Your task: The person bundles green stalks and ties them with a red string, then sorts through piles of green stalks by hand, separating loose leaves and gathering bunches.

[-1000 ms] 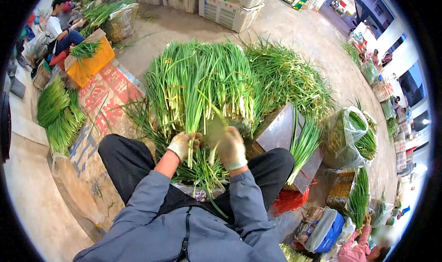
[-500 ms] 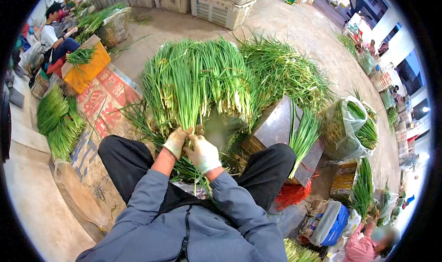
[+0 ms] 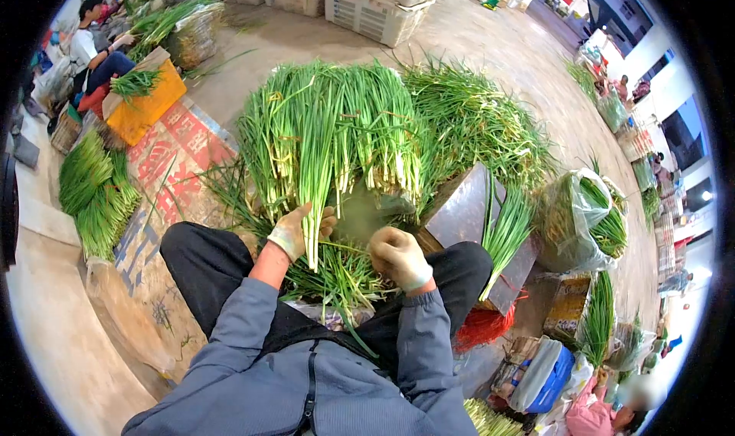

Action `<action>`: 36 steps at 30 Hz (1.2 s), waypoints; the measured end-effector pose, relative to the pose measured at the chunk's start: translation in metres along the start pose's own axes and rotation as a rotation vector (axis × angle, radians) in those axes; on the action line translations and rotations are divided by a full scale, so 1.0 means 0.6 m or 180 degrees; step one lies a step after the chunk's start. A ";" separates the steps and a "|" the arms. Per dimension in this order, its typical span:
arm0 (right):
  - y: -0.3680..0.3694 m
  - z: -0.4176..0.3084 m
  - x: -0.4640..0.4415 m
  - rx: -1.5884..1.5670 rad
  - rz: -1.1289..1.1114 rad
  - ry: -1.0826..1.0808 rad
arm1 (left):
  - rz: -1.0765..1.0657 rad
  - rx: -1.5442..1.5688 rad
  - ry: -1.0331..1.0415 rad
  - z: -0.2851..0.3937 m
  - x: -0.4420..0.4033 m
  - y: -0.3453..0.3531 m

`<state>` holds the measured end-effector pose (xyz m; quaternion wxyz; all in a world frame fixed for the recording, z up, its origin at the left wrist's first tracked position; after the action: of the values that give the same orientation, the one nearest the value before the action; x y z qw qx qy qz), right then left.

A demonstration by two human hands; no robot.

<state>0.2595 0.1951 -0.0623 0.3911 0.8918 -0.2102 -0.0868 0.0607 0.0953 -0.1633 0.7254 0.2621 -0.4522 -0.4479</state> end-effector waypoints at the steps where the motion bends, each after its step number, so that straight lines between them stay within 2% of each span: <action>1: -0.070 0.011 -0.008 0.2131 0.0735 -0.0097 | 0.0162 -0.0471 0.0238 0.005 0.002 -0.001; 2: -0.104 0.002 -0.009 0.4250 0.1482 -0.0191 | 0.0258 -0.0552 0.0249 0.011 0.010 0.008; 3: -0.108 -0.010 0.003 0.4331 0.2252 -0.0245 | 0.0219 -0.0622 0.0294 0.018 0.017 0.016; 4: -0.108 -0.013 0.010 0.3036 0.2296 -0.0613 | 0.0195 -0.0667 0.0333 0.021 0.024 0.021; 6: -0.116 -0.027 0.020 0.1483 0.2641 -0.1143 | -0.0055 -0.0662 0.0444 0.027 0.027 0.016; 8: -0.096 -0.066 0.025 0.1550 0.2751 -0.1639 | -0.0060 -0.0408 0.0281 0.026 0.026 0.005; 10: -0.099 -0.074 0.022 0.1668 0.2925 -0.1440 | 0.0125 -0.0310 0.0198 0.020 0.017 -0.007; 13: -0.081 -0.064 0.006 0.2273 0.2604 -0.1883 | 0.0102 -0.0293 0.0166 0.019 0.019 0.000; 14: -0.084 -0.065 0.008 0.2257 0.2610 -0.1894 | 0.0100 -0.0311 0.0165 0.021 0.022 0.003; 18: -0.124 -0.091 0.043 0.1186 0.3327 -0.2497 | 0.0162 -0.0231 0.0147 0.022 0.030 -0.009; 20: -0.150 -0.112 0.061 0.1329 0.3574 -0.2611 | 0.0689 -0.0901 0.0283 0.021 0.020 -0.042; 21: -0.155 -0.118 0.066 0.1362 0.3625 -0.2419 | 0.1067 -0.1010 0.0126 0.017 0.020 -0.057; 22: -0.157 -0.120 0.071 0.1363 0.3649 -0.2437 | 0.1171 -0.1002 0.0145 0.016 0.021 -0.066; 24: -0.153 -0.116 0.060 0.2026 0.3482 -0.2104 | 0.0945 -0.1392 0.0364 0.020 0.032 -0.060; 26: -0.151 -0.070 0.028 0.3689 0.2816 -0.1101 | 0.1502 -0.2054 0.0084 0.042 0.058 -0.028; 27: -0.157 -0.023 0.014 0.4460 0.2286 -0.0612 | 0.1357 -0.2106 0.0157 0.039 0.069 -0.026; 28: -0.093 0.009 0.014 0.3992 0.1950 0.0691 | 0.1171 -0.2157 0.0296 0.045 0.069 -0.019; 29: -0.030 0.045 0.008 0.4520 0.1057 0.1108 | 0.1124 -0.1916 0.0342 0.049 0.073 -0.011; 30: -0.045 0.122 0.018 0.4749 0.0734 0.1817 | 0.0841 -0.1613 0.0413 0.047 0.060 -0.026; 32: 0.016 0.207 0.054 0.4817 0.0424 0.2926 | 0.0775 -0.1487 0.0575 0.062 0.078 0.006; 33: 0.000 0.258 0.061 0.5315 0.0099 0.2984 | 0.0727 -0.1414 0.0684 0.068 0.088 0.022; 34: -0.117 0.374 0.065 0.5483 0.0060 0.2663 | 0.0666 -0.1347 0.0803 0.074 0.091 0.034; 36: -0.122 0.356 0.017 0.5564 -0.0770 0.2810 | 0.0166 -0.1183 0.0820 0.082 0.089 0.033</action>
<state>0.2228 0.0939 -0.2607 -0.3738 0.8348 0.0570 0.4003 0.0352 0.0584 -0.1033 0.8243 0.1673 -0.2722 -0.4674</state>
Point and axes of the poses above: each hand's wrist, its own x-axis away from the middle knuckle, its own y-axis out of the palm, z = x × y, the point moved 6 cm from there along -x, towards the middle knuckle, and after that the axes turned 9 degrees about -x, right-handed, at the moved point
